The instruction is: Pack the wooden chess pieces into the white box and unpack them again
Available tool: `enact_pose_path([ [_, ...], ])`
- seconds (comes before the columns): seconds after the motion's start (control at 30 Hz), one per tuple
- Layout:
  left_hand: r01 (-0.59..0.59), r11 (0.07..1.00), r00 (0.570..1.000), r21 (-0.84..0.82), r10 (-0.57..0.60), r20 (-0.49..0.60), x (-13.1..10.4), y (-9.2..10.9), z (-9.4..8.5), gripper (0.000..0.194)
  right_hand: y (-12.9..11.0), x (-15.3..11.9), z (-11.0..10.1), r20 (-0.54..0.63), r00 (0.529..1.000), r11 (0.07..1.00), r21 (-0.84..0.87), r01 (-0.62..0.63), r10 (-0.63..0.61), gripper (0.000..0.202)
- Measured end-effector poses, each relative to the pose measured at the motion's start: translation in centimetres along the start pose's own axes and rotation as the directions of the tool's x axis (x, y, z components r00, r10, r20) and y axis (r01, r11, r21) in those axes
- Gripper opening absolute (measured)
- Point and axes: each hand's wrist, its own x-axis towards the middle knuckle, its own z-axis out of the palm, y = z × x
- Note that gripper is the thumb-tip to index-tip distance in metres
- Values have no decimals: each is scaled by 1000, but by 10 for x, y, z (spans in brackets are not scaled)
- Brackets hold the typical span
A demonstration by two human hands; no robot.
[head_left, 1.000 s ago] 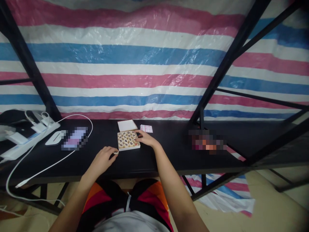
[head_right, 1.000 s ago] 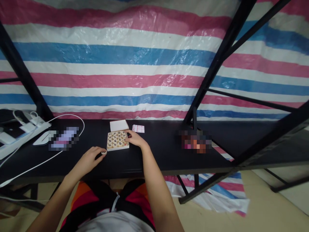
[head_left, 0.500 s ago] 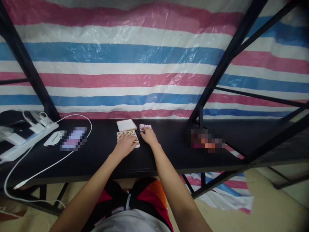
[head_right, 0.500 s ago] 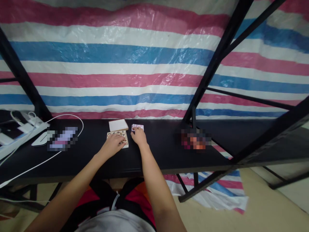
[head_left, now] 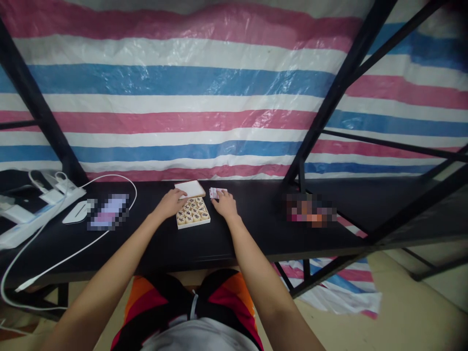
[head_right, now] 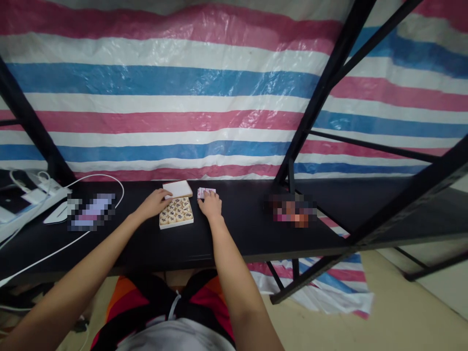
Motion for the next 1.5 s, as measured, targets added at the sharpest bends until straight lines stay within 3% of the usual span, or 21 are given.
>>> enact_pose_path([
  [0.1,152,973,986,-173,-162,-43,-5,-32,4,35,0,-1,2,63,998,1000,-1,-10,10,43],
  [0.17,208,945,973,-251,-225,-41,-12,-39,6,34,-1,-1,2,28,998,998,7,-62,61,43],
  [0.33,223,932,975,-286,-220,43,-16,-32,7,30,1,0,5,-39,992,992,10,-122,123,46],
  [0.6,224,934,975,-278,-214,67,-15,-34,7,28,-1,-2,0,-19,983,983,-2,-184,184,43],
  [0.9,192,957,981,-219,-184,59,-14,-33,6,34,9,4,-6,121,947,932,178,-316,298,41],
  [1.0,204,953,978,-222,-192,75,-14,-33,6,34,9,4,-7,120,956,931,222,-290,269,38],
  [1.17,208,949,978,-238,-195,78,-15,-30,4,36,9,7,-3,-15,985,916,371,-156,174,37],
  [1.37,201,949,979,-244,-188,76,-16,-27,2,36,6,11,-1,-159,976,738,674,-5,152,35],
  [1.5,185,955,982,-232,-174,68,-16,-27,2,35,-3,10,-3,-129,983,464,885,53,134,41],
])
